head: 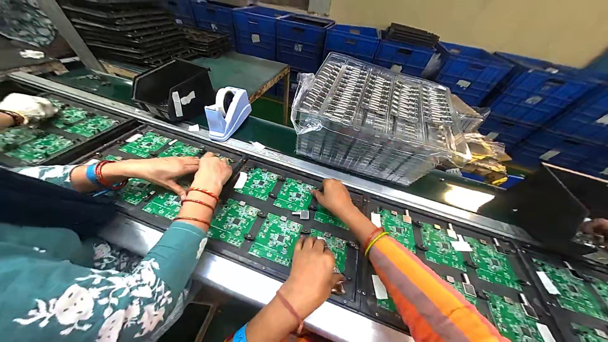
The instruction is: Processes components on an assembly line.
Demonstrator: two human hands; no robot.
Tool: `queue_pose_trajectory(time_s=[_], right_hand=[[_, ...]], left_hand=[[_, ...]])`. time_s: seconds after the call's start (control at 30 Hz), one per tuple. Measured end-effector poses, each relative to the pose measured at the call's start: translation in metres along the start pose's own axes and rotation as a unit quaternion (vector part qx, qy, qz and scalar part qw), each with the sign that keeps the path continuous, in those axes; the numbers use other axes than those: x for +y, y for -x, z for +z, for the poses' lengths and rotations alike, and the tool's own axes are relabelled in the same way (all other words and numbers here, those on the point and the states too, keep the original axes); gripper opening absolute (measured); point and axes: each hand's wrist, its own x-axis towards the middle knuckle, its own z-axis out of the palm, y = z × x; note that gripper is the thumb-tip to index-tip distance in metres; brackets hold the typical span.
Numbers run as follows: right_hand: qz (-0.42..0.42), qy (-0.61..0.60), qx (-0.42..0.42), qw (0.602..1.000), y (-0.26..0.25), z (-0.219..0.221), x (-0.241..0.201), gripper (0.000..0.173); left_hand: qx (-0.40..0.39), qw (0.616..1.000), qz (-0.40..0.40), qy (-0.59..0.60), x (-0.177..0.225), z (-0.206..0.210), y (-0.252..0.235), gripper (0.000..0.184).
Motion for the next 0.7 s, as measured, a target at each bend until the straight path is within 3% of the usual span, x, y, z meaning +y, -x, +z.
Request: queue_pose_trajectory(time_s=[0.1,0.2,0.3,0.37,0.43,0.5,0.6,0.7], right_hand=[[-0.058,0.032,-0.013,0.998,-0.007,0.004,0.004,0.02],[-0.15,0.059,-0.063,0.985,-0.005,-0.012,0.013,0.022],[-0.273,0.02,0.017,0.962,-0.016,0.003,0.047,0.017],[-0.252,0.053,0.022,0.966,-0.01,0.001,0.046,0.02],[-0.229,0.071,0.027,0.97,0.006,-0.006,0.033,0.025],[-0.262,0.032,0.027,0.964,0.029,-0.01,0.017,0.024],[-0.308,0.04,-0.036,0.95,0.058,0.002,-0.001,0.019],[-0.323,0.108,-0.014,0.94,0.064,0.017,-0.002,0.018]], left_hand=[[0.083,0.995,0.033,0.037,-0.016,0.006,0.002,0.037],[0.184,0.978,0.068,0.073,-0.031,0.013,0.001,0.017],[0.208,0.97,0.083,0.095,-0.037,0.014,-0.003,0.013],[0.24,0.959,0.097,0.111,-0.041,0.017,-0.004,0.013],[0.275,0.948,0.093,0.133,-0.049,0.017,-0.003,0.025],[0.307,0.939,0.071,0.141,-0.06,0.016,0.0,0.034],[0.365,0.921,0.055,0.126,-0.075,0.017,0.003,0.017],[0.403,0.905,0.052,0.13,-0.082,0.021,0.003,0.013]])
